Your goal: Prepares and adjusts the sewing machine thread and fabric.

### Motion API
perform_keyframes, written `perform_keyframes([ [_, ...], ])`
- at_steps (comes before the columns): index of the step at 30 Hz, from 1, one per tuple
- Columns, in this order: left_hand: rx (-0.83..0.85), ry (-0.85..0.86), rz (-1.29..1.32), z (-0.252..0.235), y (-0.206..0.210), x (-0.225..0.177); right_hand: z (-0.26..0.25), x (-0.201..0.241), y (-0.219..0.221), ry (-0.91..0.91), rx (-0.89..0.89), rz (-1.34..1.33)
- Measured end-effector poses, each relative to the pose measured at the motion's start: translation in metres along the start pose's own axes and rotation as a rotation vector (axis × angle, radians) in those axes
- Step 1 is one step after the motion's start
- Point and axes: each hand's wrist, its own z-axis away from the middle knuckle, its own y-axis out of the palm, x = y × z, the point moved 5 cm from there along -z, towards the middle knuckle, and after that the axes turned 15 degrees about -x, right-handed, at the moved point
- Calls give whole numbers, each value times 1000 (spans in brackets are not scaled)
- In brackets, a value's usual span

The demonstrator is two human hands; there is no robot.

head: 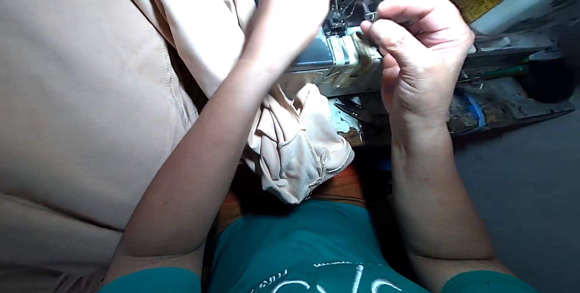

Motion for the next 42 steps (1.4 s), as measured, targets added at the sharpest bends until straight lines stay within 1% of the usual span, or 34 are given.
perform_keyframes([
  [2,24,-325,524,3,-3,0,-1,-1,-1,28,-19,10],
  [3,19,-426,724,5,-6,0,-2,-1,-1,39,-31,21],
  [4,13,-470,823,6,-8,-1,-2,-1,0,49,-40,27],
  [6,7,-458,820,7,-9,-1,-2,-2,0,59,-46,33],
  [9,14,-373,584,4,-9,2,-2,-2,0,71,-54,29],
  [10,34,-285,456,3,-10,5,-1,-2,0,73,-55,25],
  [11,47,-158,289,1,-12,8,-1,-3,0,73,-53,24],
  [13,38,80,-41,1,-15,8,-2,-3,1,69,-55,18],
  [14,37,165,-187,2,-14,6,-2,-3,1,68,-57,19],
  [15,48,211,-318,2,-10,2,-2,-3,0,68,-57,23],
  [17,137,216,-545,-1,0,-5,-2,-4,0,76,-53,36],
  [19,205,211,-667,-5,9,-3,-2,-3,2,72,-53,53],
  [20,201,233,-683,-6,10,-3,-3,-2,5,66,-50,84],
  [22,197,254,-644,-6,8,-2,-4,2,11,60,-62,210],
  [25,142,262,-485,-3,-2,2,-9,1,22,65,-112,394],
  [27,96,207,-363,-3,-10,7,-11,-2,26,53,-150,419],
  [31,50,33,-98,-1,-16,12,-5,-1,23,-4,-100,282],
  [35,124,-105,136,6,-8,4,-2,-3,10,44,-105,113],
  [39,156,-187,284,9,-2,2,-2,-4,9,49,-117,85],
  [42,225,-184,314,7,-1,2,-1,-3,10,62,-117,71],
])
